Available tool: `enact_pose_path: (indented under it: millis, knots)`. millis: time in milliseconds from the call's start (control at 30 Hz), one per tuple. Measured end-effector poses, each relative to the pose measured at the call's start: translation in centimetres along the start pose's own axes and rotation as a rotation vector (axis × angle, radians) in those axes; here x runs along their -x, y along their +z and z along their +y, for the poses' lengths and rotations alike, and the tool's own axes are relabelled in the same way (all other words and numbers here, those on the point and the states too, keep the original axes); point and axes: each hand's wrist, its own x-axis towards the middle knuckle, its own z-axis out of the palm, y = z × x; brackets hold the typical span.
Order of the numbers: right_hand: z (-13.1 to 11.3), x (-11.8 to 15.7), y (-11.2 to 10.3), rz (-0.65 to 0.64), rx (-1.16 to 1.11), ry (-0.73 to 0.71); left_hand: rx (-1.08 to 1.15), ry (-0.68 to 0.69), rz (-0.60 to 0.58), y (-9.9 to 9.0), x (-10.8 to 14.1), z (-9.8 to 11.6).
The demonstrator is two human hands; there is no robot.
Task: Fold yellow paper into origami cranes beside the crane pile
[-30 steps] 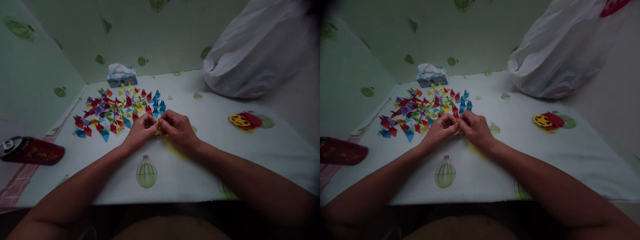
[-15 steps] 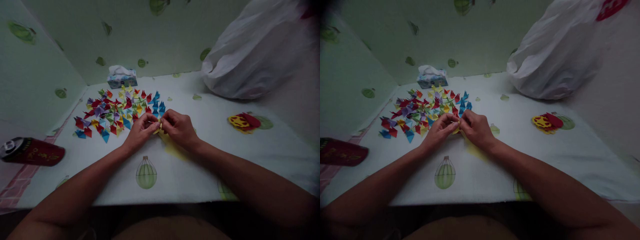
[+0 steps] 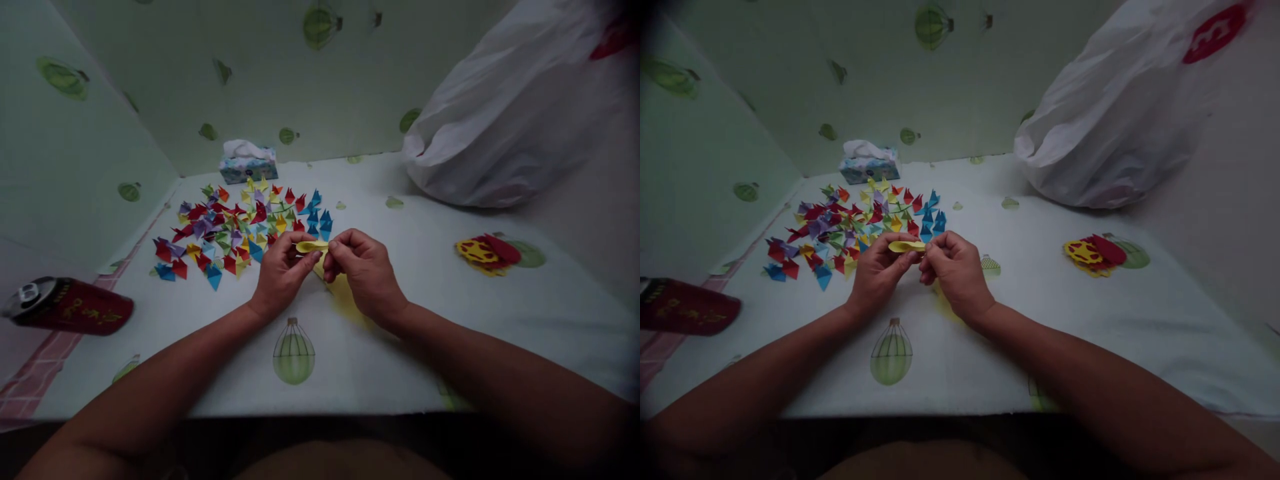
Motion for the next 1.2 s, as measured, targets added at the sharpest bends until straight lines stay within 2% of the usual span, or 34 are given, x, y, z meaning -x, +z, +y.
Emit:
enact_pose_path:
  millis: [133, 400, 733, 967, 1100, 1200]
  knots:
    - [0.25, 0.15, 0.26, -0.008, -0.094, 0.136, 0.113, -0.063, 0.010, 0.17, 0.03, 0.06]
    - [0.11, 0.47, 0.55, -0.043, -0.118, 0.252, 0.301, -0.119, 0.065, 0.56, 0.09, 0.14]
    - [0.75, 0.67, 0.74, -0.088, -0.092, 0.266, 0.332, -0.193, 0.101, 0.52, 0.21, -0.05]
    - [0.93, 0.65, 0.66, -0.113, -0.101, 0.329, 0.330, -0.236, 0.105, 0.46, 0.02, -0.19]
    - [0.95, 0.66, 0.40, -0.239, -0.051, 0.358, 0.285, -0.210, 0.105, 0.28, -0.15, -0.31]
    - [0.85, 0.51, 0.08, -0.299, 0.068, 0.270, 0.248, -0.203, 0.123, -0.01, -0.37, -0.44]
